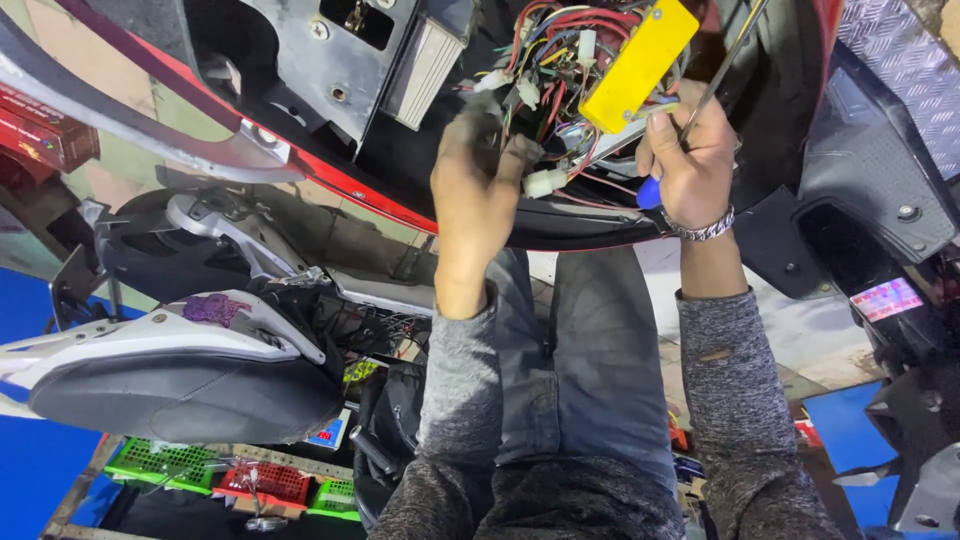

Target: The person works on the wiring inside a red scooter's under-seat compartment, using a screwdriver to connect and adjust various wires and connectors. They also test the scooter's headlight by turning the ignition key and manipulating the handlebar controls.

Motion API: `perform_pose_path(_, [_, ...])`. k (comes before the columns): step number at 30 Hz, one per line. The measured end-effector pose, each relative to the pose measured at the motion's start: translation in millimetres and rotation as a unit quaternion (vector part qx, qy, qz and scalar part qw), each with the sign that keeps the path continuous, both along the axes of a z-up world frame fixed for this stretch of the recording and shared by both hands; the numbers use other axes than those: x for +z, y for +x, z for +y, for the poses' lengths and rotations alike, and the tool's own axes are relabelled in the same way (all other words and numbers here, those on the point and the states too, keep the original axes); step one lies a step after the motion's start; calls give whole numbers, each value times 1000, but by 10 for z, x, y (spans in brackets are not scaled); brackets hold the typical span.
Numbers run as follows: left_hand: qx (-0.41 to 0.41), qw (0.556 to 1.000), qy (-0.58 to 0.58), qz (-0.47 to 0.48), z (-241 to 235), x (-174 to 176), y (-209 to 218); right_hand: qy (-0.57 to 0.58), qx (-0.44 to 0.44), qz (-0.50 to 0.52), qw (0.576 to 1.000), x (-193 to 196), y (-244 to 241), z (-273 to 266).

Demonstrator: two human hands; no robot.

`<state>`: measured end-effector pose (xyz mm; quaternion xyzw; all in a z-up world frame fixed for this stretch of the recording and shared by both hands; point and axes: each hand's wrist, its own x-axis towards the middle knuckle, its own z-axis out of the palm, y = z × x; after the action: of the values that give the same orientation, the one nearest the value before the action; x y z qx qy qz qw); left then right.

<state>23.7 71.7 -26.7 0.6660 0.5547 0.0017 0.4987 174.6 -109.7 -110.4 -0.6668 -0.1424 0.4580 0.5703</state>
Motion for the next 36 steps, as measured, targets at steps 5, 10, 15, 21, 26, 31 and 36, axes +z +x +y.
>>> perform_pose_path(5, [97,982,-102,-128,62,483,-10,19,0,4,1000,-25,1,19])
perform_pose_path(10, [144,955,-167,-197,-39,497,-129,10,2,-14,1000,44,-5,88])
perform_pose_path(15, [248,927,-220,-177,-252,390,-182,-19,2,-7,1000,92,-38,89])
perform_pose_path(21, [362,852,-263,-271,-429,356,-72,-7,-21,-8,1000,1,-114,30])
perform_pose_path(26, [367,842,-262,-297,-432,269,7,-16,-24,-20,999,34,-162,49])
perform_pose_path(31, [335,847,-229,-343,-440,233,31,-19,-26,-21,999,40,-205,29])
perform_pose_path(36, [278,871,-241,-324,-416,244,-11,-5,-23,-18,1000,17,-219,-15])
